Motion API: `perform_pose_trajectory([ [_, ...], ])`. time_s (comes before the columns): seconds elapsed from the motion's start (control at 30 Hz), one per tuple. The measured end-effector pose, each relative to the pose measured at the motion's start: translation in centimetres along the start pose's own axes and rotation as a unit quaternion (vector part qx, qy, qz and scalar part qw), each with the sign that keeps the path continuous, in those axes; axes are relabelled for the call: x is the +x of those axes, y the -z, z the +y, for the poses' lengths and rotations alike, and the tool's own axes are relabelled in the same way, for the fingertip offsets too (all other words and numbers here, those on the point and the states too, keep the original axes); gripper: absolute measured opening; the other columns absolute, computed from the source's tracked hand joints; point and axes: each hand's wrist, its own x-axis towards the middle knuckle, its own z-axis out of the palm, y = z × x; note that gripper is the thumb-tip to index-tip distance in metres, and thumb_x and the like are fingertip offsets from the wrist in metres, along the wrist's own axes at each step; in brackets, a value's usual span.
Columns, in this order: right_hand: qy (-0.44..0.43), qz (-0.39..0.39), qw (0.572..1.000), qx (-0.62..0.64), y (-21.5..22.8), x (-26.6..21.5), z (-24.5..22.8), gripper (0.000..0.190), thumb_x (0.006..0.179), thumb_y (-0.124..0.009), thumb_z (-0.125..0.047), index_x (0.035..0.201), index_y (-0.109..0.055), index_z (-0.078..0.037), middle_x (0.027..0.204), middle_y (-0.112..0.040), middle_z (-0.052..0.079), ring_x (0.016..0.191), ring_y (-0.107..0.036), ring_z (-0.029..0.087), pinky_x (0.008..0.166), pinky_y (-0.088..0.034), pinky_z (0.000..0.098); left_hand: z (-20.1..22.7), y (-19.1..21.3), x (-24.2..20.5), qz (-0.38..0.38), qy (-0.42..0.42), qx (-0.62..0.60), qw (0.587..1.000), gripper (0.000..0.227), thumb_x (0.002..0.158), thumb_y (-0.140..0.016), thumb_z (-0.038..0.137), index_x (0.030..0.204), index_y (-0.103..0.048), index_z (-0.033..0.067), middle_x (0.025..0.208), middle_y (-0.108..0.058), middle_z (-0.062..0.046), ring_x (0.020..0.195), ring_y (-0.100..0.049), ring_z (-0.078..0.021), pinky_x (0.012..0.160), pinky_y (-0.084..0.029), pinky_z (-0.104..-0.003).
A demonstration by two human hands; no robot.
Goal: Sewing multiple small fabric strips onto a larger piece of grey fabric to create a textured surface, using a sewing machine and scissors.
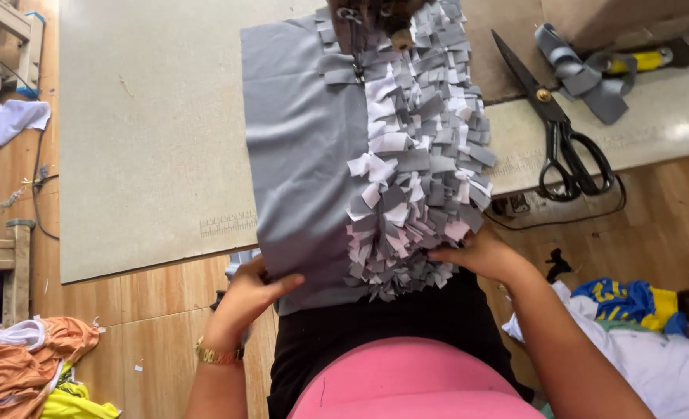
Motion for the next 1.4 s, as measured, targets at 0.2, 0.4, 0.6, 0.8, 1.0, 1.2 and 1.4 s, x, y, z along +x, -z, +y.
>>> perform_pose_trajectory([
  [0.2, 0.150, -0.098, 0.974, 0.141, 0.9, -0.4, 5.3, 0.062, 0.072, -0.094, -0.025, 0.128, -0.073, -0.009, 0.124, -0.086, 0.010, 0.116, -0.082, 0.028, 0.106, -0.064, 0.0422, -1.1, 1.8, -2.1, -0.103, -0.170, 0.100, 0.975, 0.058, 0.100, -0.081, 0.032, 0.063, -0.040, 0.0154, 0.066, -0.038, 0.007, 0.060, -0.036, -0.0083, 0.055, -0.025, -0.030],
  [0.4, 0.110, -0.104, 0.940, 0.305, 2.7, -3.5, 8.9, 0.056, 0.076, -0.087, -0.002, 0.131, -0.074, 0.003, 0.112, -0.085, 0.019, 0.094, -0.079, 0.031, 0.083, -0.063, 0.0431, -2.1, 3.5, -3.1, -0.116, -0.122, -0.044, 0.985, 0.047, 0.104, -0.075, 0.025, 0.064, -0.055, 0.0114, 0.072, -0.047, 0.007, 0.065, -0.042, -0.0070, 0.060, -0.029, -0.026],
  [0.6, -0.079, -0.111, 0.989, 0.059, 0.1, -1.8, 8.8, 0.070, 0.088, -0.074, -0.037, 0.147, -0.059, -0.001, 0.137, -0.079, 0.018, 0.125, -0.078, 0.032, 0.113, -0.063, 0.0416, -4.7, -1.5, -0.8, -0.044, 0.076, 0.008, 0.996, 0.032, 0.094, -0.085, 0.032, 0.086, -0.075, 0.0030, 0.079, -0.071, -0.002, 0.072, -0.057, -0.0131, 0.063, -0.045, -0.031],
  [0.8, -0.114, -0.141, 0.970, 0.160, -1.0, -3.8, 8.5, 0.057, 0.070, -0.094, -0.011, 0.123, -0.080, 0.006, 0.122, -0.091, 0.023, 0.109, -0.087, 0.037, 0.104, -0.066, 0.0437, -6.8, -0.8, -0.6, -0.129, 0.015, 0.132, 0.983, 0.051, 0.098, -0.085, 0.037, 0.065, -0.053, 0.0130, 0.069, -0.048, 0.005, 0.068, -0.042, -0.0105, 0.063, -0.033, -0.033],
  [1.0, -0.081, -0.083, 0.984, -0.135, 2.4, -2.8, 8.0, 0.033, 0.091, -0.083, -0.032, 0.120, -0.089, -0.017, 0.116, -0.093, -0.002, 0.104, -0.083, 0.014, 0.096, -0.056, 0.0285, -6.1, 1.5, -2.0, -0.150, -0.001, 0.215, 0.965, 0.062, 0.100, -0.089, 0.031, 0.061, -0.044, 0.0121, 0.064, -0.039, 0.005, 0.064, -0.034, -0.0097, 0.060, -0.029, -0.034],
  [1.2, 0.328, -0.035, 0.932, -0.151, 0.7, -9.4, -5.2, 0.040, 0.100, -0.067, -0.029, 0.138, -0.078, -0.018, 0.142, -0.080, 0.003, 0.131, -0.076, 0.019, 0.113, -0.054, 0.0389, 5.2, 1.1, -4.5, 0.272, -0.219, 0.411, 0.842, 0.019, 0.110, -0.065, 0.031, 0.114, -0.081, 0.0197, 0.093, -0.058, -0.005, 0.065, -0.063, -0.0302, 0.048, -0.048, -0.048],
  [1.4, 0.539, 0.051, 0.816, -0.204, -13.7, -1.4, -12.1, 0.087, 0.116, -0.038, -0.057, 0.176, -0.004, -0.004, 0.187, -0.009, 0.015, 0.175, -0.007, 0.034, 0.143, -0.008, 0.0537, 3.7, -2.4, 10.5, 0.293, -0.290, 0.544, 0.731, 0.059, 0.112, -0.050, 0.037, 0.163, -0.054, 0.0074, 0.136, -0.054, -0.017, 0.103, -0.060, -0.0379, 0.080, -0.054, -0.054],
])
